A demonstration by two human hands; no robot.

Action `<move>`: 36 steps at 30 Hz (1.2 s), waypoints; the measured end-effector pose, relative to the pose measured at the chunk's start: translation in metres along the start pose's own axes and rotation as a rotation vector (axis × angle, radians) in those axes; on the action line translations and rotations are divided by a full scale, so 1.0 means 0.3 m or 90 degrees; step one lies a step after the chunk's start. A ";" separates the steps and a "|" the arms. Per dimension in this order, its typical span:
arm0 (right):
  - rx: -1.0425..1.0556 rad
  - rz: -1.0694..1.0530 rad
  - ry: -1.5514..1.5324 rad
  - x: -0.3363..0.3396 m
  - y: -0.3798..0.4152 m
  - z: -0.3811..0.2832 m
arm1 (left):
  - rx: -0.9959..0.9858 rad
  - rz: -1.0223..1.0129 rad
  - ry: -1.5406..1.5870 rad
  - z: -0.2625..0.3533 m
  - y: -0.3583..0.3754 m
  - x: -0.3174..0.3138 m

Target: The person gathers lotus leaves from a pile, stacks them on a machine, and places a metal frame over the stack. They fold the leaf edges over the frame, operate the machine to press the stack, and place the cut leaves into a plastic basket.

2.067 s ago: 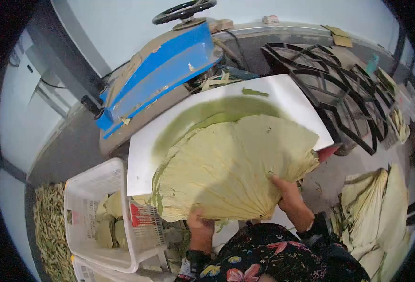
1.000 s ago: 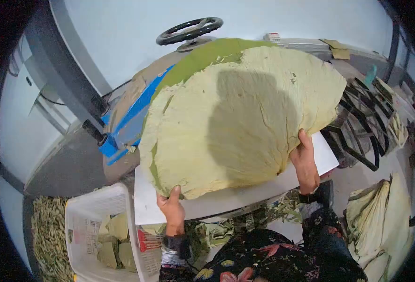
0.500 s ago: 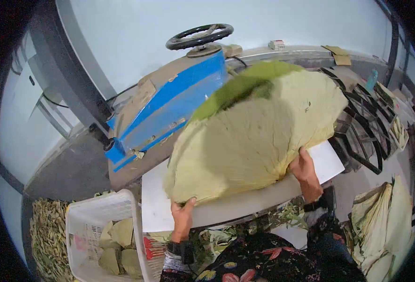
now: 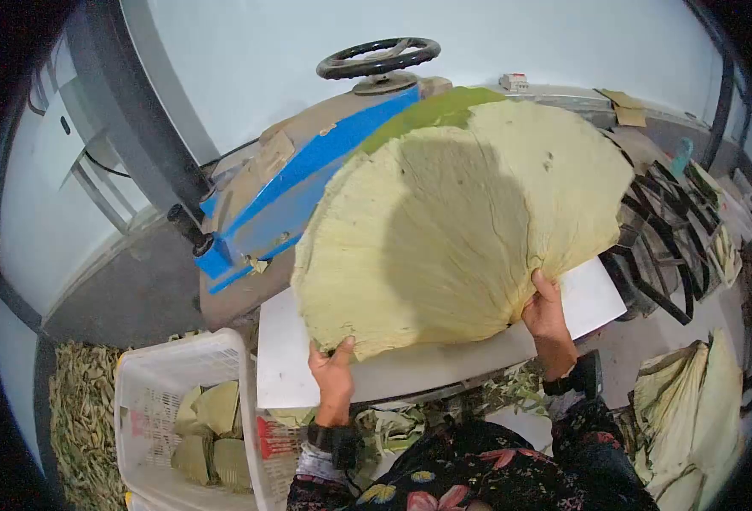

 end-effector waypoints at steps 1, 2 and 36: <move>0.020 0.021 -0.019 -0.035 0.001 -0.012 | -0.033 0.001 0.016 0.037 0.006 -0.013; 0.037 0.044 -0.038 -0.054 0.009 -0.031 | -0.063 0.002 0.031 0.066 0.016 -0.016; -0.288 0.076 0.301 -0.113 0.211 0.132 | -0.438 -0.393 -0.784 -0.032 0.157 -0.215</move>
Point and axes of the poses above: each hand's wrist, its own y-axis away from the middle knuckle, its own x-axis out of the back of the hand, z = x × y, the point moved 3 cm from there along -y, towards the middle knuckle, and after that the axes turned 11 degrees about x, right-handed, at the moved point
